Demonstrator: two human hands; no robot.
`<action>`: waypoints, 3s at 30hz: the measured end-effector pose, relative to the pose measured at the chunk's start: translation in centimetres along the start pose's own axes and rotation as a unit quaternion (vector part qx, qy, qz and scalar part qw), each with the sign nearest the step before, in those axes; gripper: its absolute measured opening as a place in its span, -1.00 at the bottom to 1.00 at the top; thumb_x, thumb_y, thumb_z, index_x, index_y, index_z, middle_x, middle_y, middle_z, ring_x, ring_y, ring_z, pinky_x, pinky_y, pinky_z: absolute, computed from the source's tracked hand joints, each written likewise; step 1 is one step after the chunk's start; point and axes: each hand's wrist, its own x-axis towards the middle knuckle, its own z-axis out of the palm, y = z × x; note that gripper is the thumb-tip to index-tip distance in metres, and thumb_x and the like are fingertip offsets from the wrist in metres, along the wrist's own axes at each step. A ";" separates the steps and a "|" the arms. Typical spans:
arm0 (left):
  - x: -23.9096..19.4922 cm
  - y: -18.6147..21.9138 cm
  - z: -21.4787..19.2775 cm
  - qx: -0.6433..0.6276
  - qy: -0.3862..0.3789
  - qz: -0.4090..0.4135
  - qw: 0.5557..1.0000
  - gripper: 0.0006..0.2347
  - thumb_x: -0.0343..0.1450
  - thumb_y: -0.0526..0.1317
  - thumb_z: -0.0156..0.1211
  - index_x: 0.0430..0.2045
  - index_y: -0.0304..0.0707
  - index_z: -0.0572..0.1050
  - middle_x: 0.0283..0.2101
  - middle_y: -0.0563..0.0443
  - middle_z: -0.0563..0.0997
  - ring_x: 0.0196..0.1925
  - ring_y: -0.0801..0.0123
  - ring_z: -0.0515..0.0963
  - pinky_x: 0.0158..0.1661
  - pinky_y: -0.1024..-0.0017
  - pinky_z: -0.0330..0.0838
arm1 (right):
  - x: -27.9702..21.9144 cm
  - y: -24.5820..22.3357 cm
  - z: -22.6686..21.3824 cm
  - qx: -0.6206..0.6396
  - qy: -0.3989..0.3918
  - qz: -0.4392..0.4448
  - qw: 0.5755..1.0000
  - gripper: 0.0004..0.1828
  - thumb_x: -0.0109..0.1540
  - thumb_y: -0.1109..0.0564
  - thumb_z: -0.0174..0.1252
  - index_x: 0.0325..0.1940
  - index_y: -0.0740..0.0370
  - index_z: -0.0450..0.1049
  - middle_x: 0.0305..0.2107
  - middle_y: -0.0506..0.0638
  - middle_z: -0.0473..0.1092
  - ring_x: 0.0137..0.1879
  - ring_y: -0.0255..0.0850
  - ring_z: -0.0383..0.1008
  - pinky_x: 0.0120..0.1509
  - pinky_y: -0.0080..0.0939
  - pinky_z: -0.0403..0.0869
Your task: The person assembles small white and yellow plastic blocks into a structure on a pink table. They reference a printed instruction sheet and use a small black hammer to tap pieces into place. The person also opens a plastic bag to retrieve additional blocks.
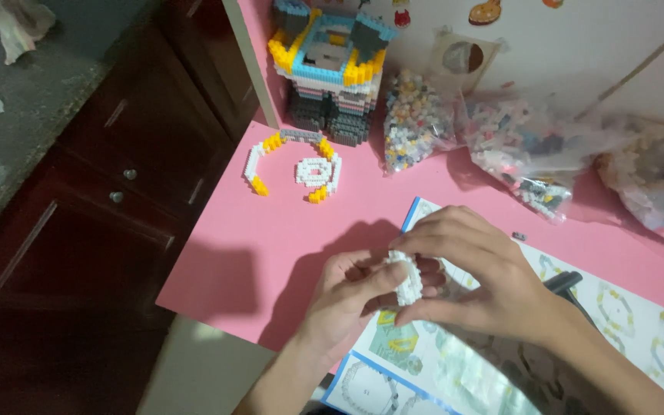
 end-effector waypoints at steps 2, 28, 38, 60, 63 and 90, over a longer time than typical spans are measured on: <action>0.1 -0.5 -0.3 0.003 0.012 -0.002 1.000 -0.65 0.33 -0.15 0.46 -0.15 -0.49 0.64 -0.11 -0.35 0.75 -0.12 -0.08 0.79 -0.19 0.23 0.71 | 0.1 0.0 0.1 -0.004 0.005 0.000 1.000 -0.28 0.03 -0.18 0.54 0.09 0.29 0.50 -0.15 0.03 0.56 -0.04 -0.06 0.57 0.16 -0.05 0.54; 0.7 -0.3 2.2 -0.041 0.084 0.004 0.996 -0.60 0.39 -0.12 0.29 -0.13 -0.64 0.64 -0.14 -0.48 0.74 -0.12 -0.12 0.75 -0.01 0.10 0.68 | -0.2 -0.3 -1.0 -0.022 0.018 0.026 0.999 -0.38 0.20 -0.28 0.31 0.06 0.26 0.47 -0.33 -0.02 0.41 -0.12 -0.06 0.46 0.11 -0.06 0.46; 0.7 -1.4 0.9 -0.013 -0.032 0.033 0.999 -0.56 0.44 0.03 0.29 -0.18 -0.55 0.68 -0.15 -0.29 0.76 -0.04 0.04 0.74 0.00 0.18 0.62 | -0.5 -0.3 -1.4 0.010 -0.012 0.052 0.999 -0.39 0.18 -0.14 0.46 0.13 0.31 0.53 -0.26 0.02 0.54 -0.07 -0.08 0.57 0.10 -0.06 0.51; 0.8 -1.6 0.3 -0.090 -0.036 0.022 0.995 -0.75 0.44 -0.21 0.41 -0.16 -0.48 0.67 -0.10 -0.34 0.74 0.04 -0.10 0.73 0.00 0.14 0.66 | -0.3 0.2 -1.0 -0.006 -0.026 0.038 0.999 -0.51 0.21 -0.08 0.43 0.08 0.27 0.54 -0.16 0.02 0.60 0.00 -0.06 0.62 0.14 -0.05 0.54; 0.3 -1.0 0.2 -0.065 -0.039 0.003 0.997 -0.67 0.43 -0.16 0.40 -0.09 -0.52 0.62 -0.02 -0.46 0.71 0.07 -0.21 0.72 0.10 0.10 0.66 | -0.7 0.6 -0.7 -0.036 -0.024 0.040 0.998 -0.45 0.15 -0.17 0.47 0.07 0.21 0.57 -0.13 -0.01 0.60 0.01 -0.10 0.62 0.15 -0.05 0.50; 0.5 -1.0 -0.7 -0.011 0.031 -0.055 0.998 -0.56 0.28 -0.20 0.45 -0.06 -0.68 0.60 -0.17 -0.52 0.73 -0.10 -0.19 0.77 -0.12 0.22 0.68 | -1.1 1.2 -0.2 0.056 -0.049 0.051 0.996 -0.39 0.21 -0.13 0.40 0.20 0.27 0.51 -0.06 0.07 0.59 -0.01 -0.05 0.62 0.10 -0.06 0.60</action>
